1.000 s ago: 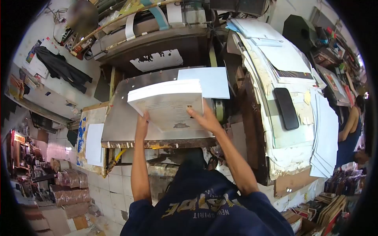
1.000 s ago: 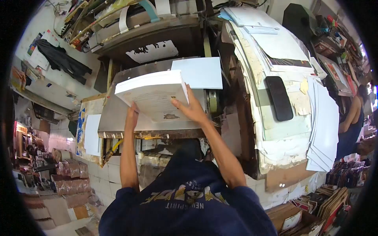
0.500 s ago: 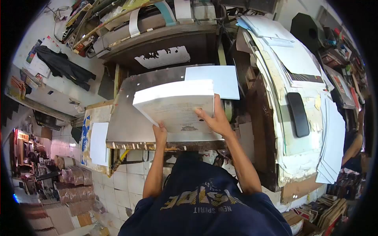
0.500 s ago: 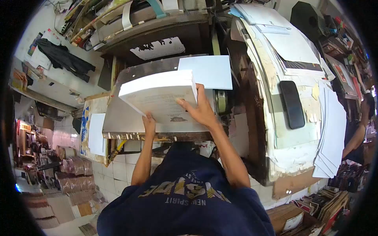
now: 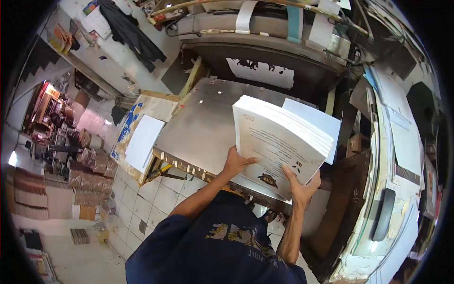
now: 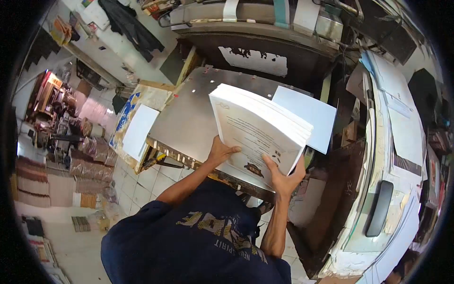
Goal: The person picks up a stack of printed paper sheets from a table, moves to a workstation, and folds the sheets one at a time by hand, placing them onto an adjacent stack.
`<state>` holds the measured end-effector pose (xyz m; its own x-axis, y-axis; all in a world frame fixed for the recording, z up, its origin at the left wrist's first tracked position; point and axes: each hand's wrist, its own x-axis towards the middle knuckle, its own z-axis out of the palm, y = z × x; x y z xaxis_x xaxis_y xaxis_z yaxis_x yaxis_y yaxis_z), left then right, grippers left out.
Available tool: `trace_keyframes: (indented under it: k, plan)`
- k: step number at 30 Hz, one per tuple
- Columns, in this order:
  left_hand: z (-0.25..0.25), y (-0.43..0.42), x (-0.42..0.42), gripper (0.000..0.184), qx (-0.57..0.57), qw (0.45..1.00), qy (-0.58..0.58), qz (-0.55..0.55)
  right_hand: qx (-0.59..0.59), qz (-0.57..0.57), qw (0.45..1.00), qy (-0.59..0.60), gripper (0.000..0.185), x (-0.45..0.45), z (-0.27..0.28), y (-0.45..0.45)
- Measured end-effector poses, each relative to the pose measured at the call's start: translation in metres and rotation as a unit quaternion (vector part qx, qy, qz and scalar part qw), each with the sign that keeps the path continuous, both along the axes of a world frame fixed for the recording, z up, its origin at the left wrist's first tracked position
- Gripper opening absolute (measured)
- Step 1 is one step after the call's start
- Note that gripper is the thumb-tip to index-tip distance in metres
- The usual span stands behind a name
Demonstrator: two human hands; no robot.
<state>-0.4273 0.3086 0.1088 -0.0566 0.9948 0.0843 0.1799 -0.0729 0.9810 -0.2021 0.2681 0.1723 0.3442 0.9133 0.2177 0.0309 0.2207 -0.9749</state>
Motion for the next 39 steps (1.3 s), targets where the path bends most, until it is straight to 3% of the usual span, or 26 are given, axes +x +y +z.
trace_keyframes:
  k: [1,2,4,5,7,9,11,12,13,18,20,22,24,32,33,38,39]
  plan:
    - [0.002,0.000,0.000,0.050,-0.015,0.999,0.050,-0.003,-0.002,-0.012,1.000,0.000,0.048,-0.001,0.014,-0.005]
    - [-0.023,0.010,-0.014,0.050,-0.014,0.998,0.047,-0.027,0.028,-0.027,0.996,-0.086,0.051,-0.003,0.030,-0.011]
    - [-0.093,0.035,-0.048,0.048,0.130,0.956,0.216,-0.148,0.091,-0.055,0.964,-0.244,0.055,-0.001,0.025,-0.022]
    - [-0.090,0.032,-0.065,0.048,0.094,0.967,0.176,-0.159,0.166,-0.063,0.934,-0.311,0.047,-0.003,0.033,-0.021]
    - [-0.041,0.012,-0.080,0.047,-0.070,0.988,-0.061,-0.120,0.255,-0.050,0.865,-0.430,0.029,-0.010,0.049,-0.024]
    - [0.037,-0.009,-0.077,0.046,-0.202,0.905,-0.371,-0.044,0.298,-0.057,0.795,-0.526,0.011,-0.024,0.043,-0.021]
    - [0.098,-0.023,-0.070,0.046,-0.269,0.818,-0.508,0.010,0.315,-0.044,0.764,-0.561,0.011,-0.036,0.035,-0.015]
    - [0.108,-0.025,-0.072,0.045,-0.283,0.814,-0.507,0.030,0.336,-0.029,0.731,-0.593,0.011,-0.043,0.032,-0.014]
    - [0.088,-0.020,-0.085,0.046,-0.284,0.884,-0.368,0.032,0.333,-0.012,0.729,-0.597,0.013,-0.052,0.027,-0.013]
    - [0.051,-0.014,-0.144,0.044,-0.280,0.877,-0.387,-0.056,0.289,0.005,0.764,-0.577,0.015,-0.104,-0.024,-0.021]
    - [0.030,-0.010,-0.179,0.045,-0.274,0.888,-0.367,-0.032,0.289,0.009,0.778,-0.557,0.017,-0.132,-0.046,-0.030]
    - [0.021,-0.001,-0.203,0.047,-0.237,0.915,-0.320,-0.064,0.288,0.059,0.792,-0.535,0.024,-0.159,-0.075,-0.034]
    - [0.007,0.008,-0.218,0.049,-0.192,0.925,-0.317,-0.084,0.255,0.039,0.788,-0.559,0.026,-0.187,-0.096,-0.037]
    - [-0.092,0.045,-0.264,0.051,-0.251,0.898,-0.344,-0.112,0.176,0.044,0.785,-0.592,0.037,-0.226,-0.123,-0.043]
    - [-0.114,0.049,-0.273,0.052,-0.273,0.902,-0.327,-0.075,0.154,0.050,0.795,-0.585,0.041,-0.227,-0.125,-0.046]
    - [-0.073,0.049,-0.252,0.060,-0.294,0.873,-0.374,-0.108,0.123,0.076,0.807,-0.573,0.054,-0.229,-0.121,-0.046]
    - [-0.069,0.051,-0.248,0.060,-0.280,0.902,-0.310,-0.112,0.121,0.073,0.809,-0.571,0.058,-0.228,-0.120,-0.045]
